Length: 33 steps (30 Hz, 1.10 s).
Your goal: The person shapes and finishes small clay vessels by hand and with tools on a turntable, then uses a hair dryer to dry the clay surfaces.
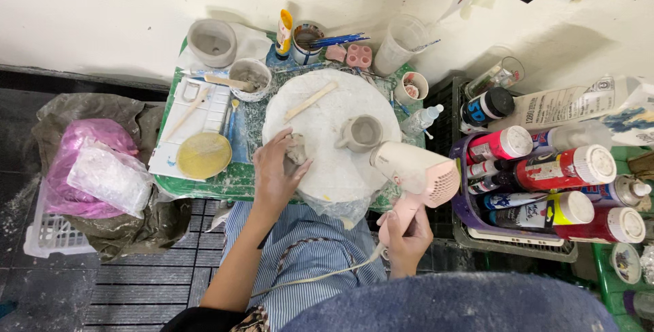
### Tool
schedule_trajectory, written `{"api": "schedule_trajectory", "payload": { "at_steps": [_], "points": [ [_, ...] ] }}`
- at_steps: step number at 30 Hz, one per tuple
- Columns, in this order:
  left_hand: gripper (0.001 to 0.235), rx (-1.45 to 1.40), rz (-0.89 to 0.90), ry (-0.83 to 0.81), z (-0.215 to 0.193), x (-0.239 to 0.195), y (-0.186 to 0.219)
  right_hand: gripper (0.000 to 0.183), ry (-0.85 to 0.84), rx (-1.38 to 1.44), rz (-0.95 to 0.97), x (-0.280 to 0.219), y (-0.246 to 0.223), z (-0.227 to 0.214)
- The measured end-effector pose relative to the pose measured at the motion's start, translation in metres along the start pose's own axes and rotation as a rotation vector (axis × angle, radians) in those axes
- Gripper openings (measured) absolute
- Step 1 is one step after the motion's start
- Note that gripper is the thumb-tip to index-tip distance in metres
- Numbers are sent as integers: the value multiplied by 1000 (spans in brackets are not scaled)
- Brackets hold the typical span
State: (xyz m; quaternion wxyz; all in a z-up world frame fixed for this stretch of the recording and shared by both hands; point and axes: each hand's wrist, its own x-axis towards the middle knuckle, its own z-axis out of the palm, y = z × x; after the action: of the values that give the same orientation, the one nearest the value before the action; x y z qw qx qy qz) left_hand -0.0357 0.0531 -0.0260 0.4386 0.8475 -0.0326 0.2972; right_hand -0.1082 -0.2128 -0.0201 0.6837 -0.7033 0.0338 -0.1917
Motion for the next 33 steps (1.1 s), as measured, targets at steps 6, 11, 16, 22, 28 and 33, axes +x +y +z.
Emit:
{"api": "schedule_trajectory", "payload": {
  "at_steps": [6, 11, 16, 22, 28, 33],
  "points": [
    [78, -54, -136, 109, -26, -16, -20, 34, 6, 32, 17, 2, -2, 5],
    [70, 102, -180, 147, -57, -33, -46, 35, 80, 7, -15, 5, 4, 3],
    [67, 462, -76, 72, -58, -41, -65, 33, -42, 17, -37, 5, 7, 2],
    [70, 508, -77, 73, -42, -45, -78, 35, -30, 60, -15, 6, 7, 4],
    [78, 554, -32, 76, -41, -48, -85, 35, 31, 37, -28, 5, 5, 2],
    [77, 540, -27, 92, -41, -47, -87, 32, -41, 63, -58, 2, 6, 3]
  ]
}}
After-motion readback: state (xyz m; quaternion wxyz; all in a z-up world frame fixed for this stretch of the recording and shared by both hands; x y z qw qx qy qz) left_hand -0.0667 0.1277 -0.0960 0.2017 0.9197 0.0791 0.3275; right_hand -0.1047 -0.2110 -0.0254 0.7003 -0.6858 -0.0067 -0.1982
